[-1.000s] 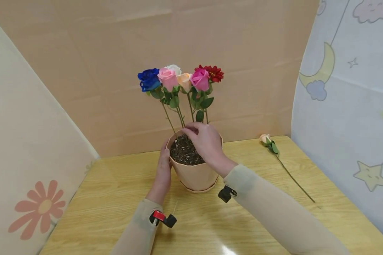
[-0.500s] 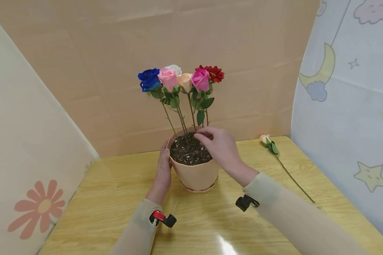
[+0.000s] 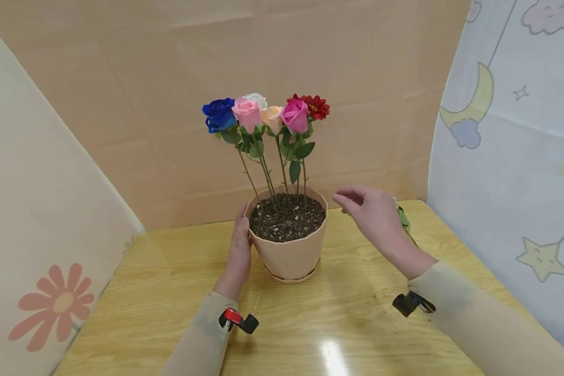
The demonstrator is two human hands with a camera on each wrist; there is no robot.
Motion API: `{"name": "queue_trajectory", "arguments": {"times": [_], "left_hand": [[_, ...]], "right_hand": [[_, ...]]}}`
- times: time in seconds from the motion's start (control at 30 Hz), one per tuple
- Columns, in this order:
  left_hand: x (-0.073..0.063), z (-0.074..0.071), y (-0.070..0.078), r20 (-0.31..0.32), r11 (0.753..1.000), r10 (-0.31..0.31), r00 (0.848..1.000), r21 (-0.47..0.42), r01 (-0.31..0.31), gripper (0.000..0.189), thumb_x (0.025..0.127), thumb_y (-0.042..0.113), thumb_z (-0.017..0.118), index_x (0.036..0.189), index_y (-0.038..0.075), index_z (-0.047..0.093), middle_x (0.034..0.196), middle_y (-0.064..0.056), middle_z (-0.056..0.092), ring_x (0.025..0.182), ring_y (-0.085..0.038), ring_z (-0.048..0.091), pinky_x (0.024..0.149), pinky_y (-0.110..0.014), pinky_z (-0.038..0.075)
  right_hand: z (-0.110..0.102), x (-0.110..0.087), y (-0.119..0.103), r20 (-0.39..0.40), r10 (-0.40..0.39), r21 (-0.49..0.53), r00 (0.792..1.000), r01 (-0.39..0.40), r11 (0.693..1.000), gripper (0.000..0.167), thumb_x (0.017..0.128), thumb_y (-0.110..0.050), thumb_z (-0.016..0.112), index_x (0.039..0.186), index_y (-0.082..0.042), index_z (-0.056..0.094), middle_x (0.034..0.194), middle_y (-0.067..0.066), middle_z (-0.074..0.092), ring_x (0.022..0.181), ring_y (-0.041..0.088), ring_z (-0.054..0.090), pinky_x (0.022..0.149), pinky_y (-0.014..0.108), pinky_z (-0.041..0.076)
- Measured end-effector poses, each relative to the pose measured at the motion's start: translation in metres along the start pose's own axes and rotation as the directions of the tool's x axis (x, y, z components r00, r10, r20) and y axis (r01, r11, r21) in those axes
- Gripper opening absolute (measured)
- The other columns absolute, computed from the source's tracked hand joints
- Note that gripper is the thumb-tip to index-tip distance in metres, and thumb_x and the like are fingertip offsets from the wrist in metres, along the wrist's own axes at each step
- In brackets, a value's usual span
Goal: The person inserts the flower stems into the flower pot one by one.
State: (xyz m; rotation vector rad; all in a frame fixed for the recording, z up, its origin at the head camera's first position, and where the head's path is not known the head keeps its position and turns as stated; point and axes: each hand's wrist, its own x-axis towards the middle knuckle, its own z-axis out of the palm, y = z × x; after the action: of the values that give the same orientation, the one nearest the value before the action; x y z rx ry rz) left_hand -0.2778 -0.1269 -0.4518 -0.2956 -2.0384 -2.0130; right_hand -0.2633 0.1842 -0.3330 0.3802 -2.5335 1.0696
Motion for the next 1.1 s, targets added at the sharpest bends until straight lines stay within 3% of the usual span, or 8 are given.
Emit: {"name": "queue_trajectory", "arguments": {"times": [0.17,0.33,0.57,0.8,1.0,1.1], "left_hand": [[0.002,0.0,-0.001,-0.002,1.0,0.016,1.0,0.014,-0.016,0.061,0.119,0.044,0.03,0.176,0.023,0.026,0.182,-0.007,0.02,0.168,-0.034,0.014,0.131,-0.066,0.014],[0.004,0.0,-0.002,-0.006,1.0,0.023,1.0,0.02,-0.022,0.062,0.119,0.042,0.031,0.176,0.021,0.026,0.182,-0.009,0.02,0.167,-0.033,0.014,0.131,-0.065,0.014],[0.004,0.0,-0.002,-0.001,1.0,0.027,1.0,0.006,-0.027,0.059,0.119,0.035,0.029,0.176,0.019,0.027,0.182,-0.015,0.018,0.168,-0.034,0.013,0.131,-0.066,0.013],[0.004,0.0,-0.002,0.001,1.0,0.017,1.0,-0.005,-0.017,0.06,0.119,0.037,0.028,0.176,0.02,0.026,0.182,-0.014,0.017,0.168,-0.035,0.013,0.131,-0.067,0.013],[0.003,0.001,0.001,-0.001,1.0,0.007,1.0,0.005,-0.007,0.06,0.119,0.037,0.029,0.176,0.02,0.025,0.183,-0.012,0.017,0.168,-0.035,0.012,0.13,-0.067,0.013],[0.003,0.001,0.002,-0.009,1.0,0.006,1.0,0.006,-0.006,0.061,0.119,0.04,0.03,0.177,0.02,0.025,0.183,-0.011,0.017,0.168,-0.035,0.012,0.13,-0.067,0.014]], "right_hand": [[-0.018,-0.006,0.025,0.007,0.038,-0.056,0.999,-0.037,0.998,0.037,0.109,-0.039,0.073,0.13,-0.009,0.08,0.105,0.008,0.083,0.089,0.023,0.08,0.07,0.019,0.052],[-0.034,-0.013,0.053,-0.015,0.059,-0.119,0.998,-0.06,0.991,0.041,0.108,-0.04,0.074,0.131,-0.007,0.079,0.11,0.012,0.083,0.085,0.007,0.075,0.07,0.015,0.048],[-0.05,-0.025,0.091,-0.002,0.122,-0.193,0.993,-0.12,0.974,0.05,0.11,-0.042,0.069,0.137,-0.001,0.074,0.117,0.022,0.079,0.098,0.039,0.075,0.077,0.039,0.054],[-0.06,-0.037,0.125,0.024,0.18,-0.226,0.983,-0.17,0.959,0.061,0.112,-0.046,0.066,0.142,0.007,0.067,0.11,0.023,0.08,0.089,0.033,0.076,0.073,0.05,0.057],[-0.064,-0.045,0.151,0.05,0.215,-0.238,0.975,-0.198,0.951,0.062,0.112,-0.042,0.065,0.141,0.012,0.064,0.105,0.023,0.08,0.087,0.032,0.075,0.07,0.043,0.056],[-0.064,-0.047,0.162,0.069,0.232,-0.238,0.97,-0.21,0.948,0.064,0.113,-0.043,0.064,0.142,0.014,0.063,0.106,0.024,0.08,0.089,0.036,0.076,0.07,0.046,0.058]]}}
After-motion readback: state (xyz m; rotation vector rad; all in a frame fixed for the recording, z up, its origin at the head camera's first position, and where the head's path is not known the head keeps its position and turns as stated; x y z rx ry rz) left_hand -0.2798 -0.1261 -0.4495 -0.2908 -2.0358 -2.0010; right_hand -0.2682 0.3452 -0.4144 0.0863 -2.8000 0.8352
